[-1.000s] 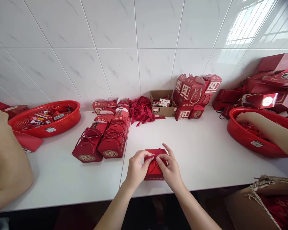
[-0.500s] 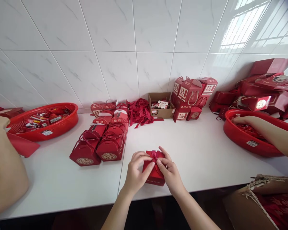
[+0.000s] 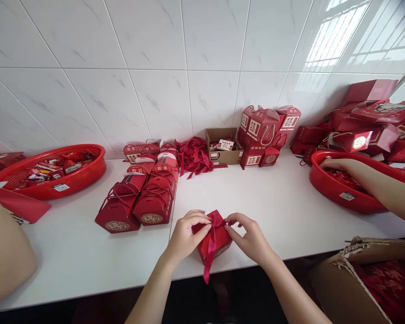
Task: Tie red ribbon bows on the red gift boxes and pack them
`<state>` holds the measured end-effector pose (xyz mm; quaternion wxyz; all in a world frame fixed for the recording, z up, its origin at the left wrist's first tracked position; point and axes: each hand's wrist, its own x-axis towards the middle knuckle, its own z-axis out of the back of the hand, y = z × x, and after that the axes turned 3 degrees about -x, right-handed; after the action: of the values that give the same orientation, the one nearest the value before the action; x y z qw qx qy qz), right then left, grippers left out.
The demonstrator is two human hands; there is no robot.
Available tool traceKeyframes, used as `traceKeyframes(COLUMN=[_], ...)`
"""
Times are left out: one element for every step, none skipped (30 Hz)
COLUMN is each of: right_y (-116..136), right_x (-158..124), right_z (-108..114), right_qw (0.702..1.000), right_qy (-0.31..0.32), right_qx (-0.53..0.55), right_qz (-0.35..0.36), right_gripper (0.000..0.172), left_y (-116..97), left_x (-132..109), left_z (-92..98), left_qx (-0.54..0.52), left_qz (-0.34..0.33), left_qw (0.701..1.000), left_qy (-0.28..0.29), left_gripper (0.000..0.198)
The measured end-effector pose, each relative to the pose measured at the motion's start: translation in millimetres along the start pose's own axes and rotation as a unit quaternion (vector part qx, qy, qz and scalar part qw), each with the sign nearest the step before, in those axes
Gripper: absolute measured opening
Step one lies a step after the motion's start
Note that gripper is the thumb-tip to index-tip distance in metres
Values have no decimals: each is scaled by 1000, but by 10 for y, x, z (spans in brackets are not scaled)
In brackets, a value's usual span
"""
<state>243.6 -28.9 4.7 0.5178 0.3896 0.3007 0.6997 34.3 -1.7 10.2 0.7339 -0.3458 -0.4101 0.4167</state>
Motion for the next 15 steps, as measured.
traceKeyframes(right_y=[33, 83, 147, 221, 298, 371, 430, 471, 491, 490, 472, 443, 409, 377, 349], right_x=[-22, -57, -100, -146, -184, -206, -204, -173, -114, -32, 64, 162, 253, 328, 382], right_z=[22, 55, 101, 158, 221, 284, 340, 380, 399, 396, 372, 334, 287, 238, 195], right_qw=[999, 997, 995, 994, 992, 989, 985, 981, 981, 983, 987, 989, 989, 988, 985], right_qy=[-13, -18, -12, 13, 53, 102, 147, 175, 180, 167, 149, 136, 135, 142, 154], right_qx=[-36, -70, -96, -109, -111, -105, -94, -84, -76, -69, -61, -50, -38, -28, -22], right_qz=[9, 15, 18, 18, 14, 9, 5, 4, 5, 8, 15, 25, 38, 55, 73], right_gripper=[14, 14, 17, 23, 31, 37, 39, 39, 38, 36, 37, 39, 40, 38, 35], left_y=[-22, -41, -57, -71, -82, -93, -103, -114, -126, -140, -156, -172, -188, -204, -217], left_x=[5, 11, 18, 25, 33, 40, 47, 53, 59, 66, 75, 86, 100, 116, 135], left_z=[14, 25, 33, 41, 50, 59, 69, 81, 93, 106, 120, 134, 149, 164, 180], left_qx=[6, 12, 17, 21, 24, 26, 29, 32, 37, 42, 47, 54, 60, 67, 75], left_qz=[-2, -4, -6, -7, -8, -8, -8, -6, -5, -5, -6, -9, -13, -18, -24], left_qw=[1000, 1000, 1000, 1000, 999, 999, 999, 998, 998, 998, 997, 996, 995, 994, 992], left_qy=[6, 10, 13, 18, 23, 30, 38, 44, 50, 56, 63, 71, 80, 89, 99], left_gripper=[12, 12, 12, 12, 12, 11, 11, 11, 12, 12, 12, 12, 11, 11, 11])
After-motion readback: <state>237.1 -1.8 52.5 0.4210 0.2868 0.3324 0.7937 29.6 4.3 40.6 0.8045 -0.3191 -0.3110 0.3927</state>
